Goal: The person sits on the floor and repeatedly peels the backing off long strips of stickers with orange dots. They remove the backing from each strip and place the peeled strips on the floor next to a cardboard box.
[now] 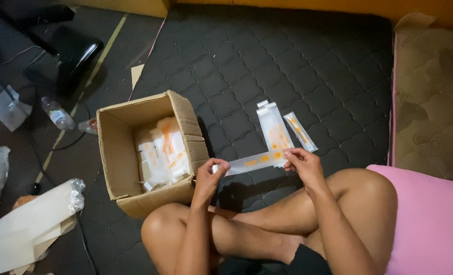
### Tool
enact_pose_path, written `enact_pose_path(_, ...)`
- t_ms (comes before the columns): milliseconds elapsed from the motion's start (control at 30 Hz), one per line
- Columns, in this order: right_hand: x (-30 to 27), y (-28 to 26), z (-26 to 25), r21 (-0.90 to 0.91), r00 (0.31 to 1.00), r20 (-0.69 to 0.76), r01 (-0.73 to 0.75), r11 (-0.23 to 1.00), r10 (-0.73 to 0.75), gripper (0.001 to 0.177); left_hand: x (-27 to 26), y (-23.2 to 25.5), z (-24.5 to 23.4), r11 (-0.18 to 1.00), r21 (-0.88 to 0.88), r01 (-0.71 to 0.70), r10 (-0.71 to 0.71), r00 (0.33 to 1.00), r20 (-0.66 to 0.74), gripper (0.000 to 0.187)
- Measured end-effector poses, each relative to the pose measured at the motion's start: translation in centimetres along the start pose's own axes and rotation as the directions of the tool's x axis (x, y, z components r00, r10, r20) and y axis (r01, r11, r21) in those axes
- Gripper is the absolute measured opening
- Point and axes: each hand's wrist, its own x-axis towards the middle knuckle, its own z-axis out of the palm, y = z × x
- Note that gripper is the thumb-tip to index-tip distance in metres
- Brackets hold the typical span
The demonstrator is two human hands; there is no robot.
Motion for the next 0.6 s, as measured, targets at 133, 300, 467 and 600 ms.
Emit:
enact_pose_path(133,-0.3,-0.1,0.1,0.017,1.0,0.004,-0.007,1.0,0.007,0.027,-0.1,0.3,0.0,1.0,-0.001,0.009,-0.009,1.0,-0.005,0.012)
enact_pose_path(300,0.0,0.5,-0.1,0.046,0.999,0.052,-0.017,0.999,0.015,0.024,0.1,-0.2,0.0,1.0,0.019,0.005,-0.005,1.0,0.001,0.011)
enact_pose_path(467,0.6,1.4,-0.3,-0.044,0.987,0.118,0.118,0.992,-0.112,0.021,1.4,-5.1,-0.3,0.943,0.315,-0.106,0.082,0.993,0.091,0.013)
enact_pose_path(600,0.4,0.2,0.8,0.021,0.918,0.202,0.343,0.939,-0.34,0.015,0.2,-5.3,1.5,0.641,0.732,-0.231,-0.015,0.95,0.313,0.024)
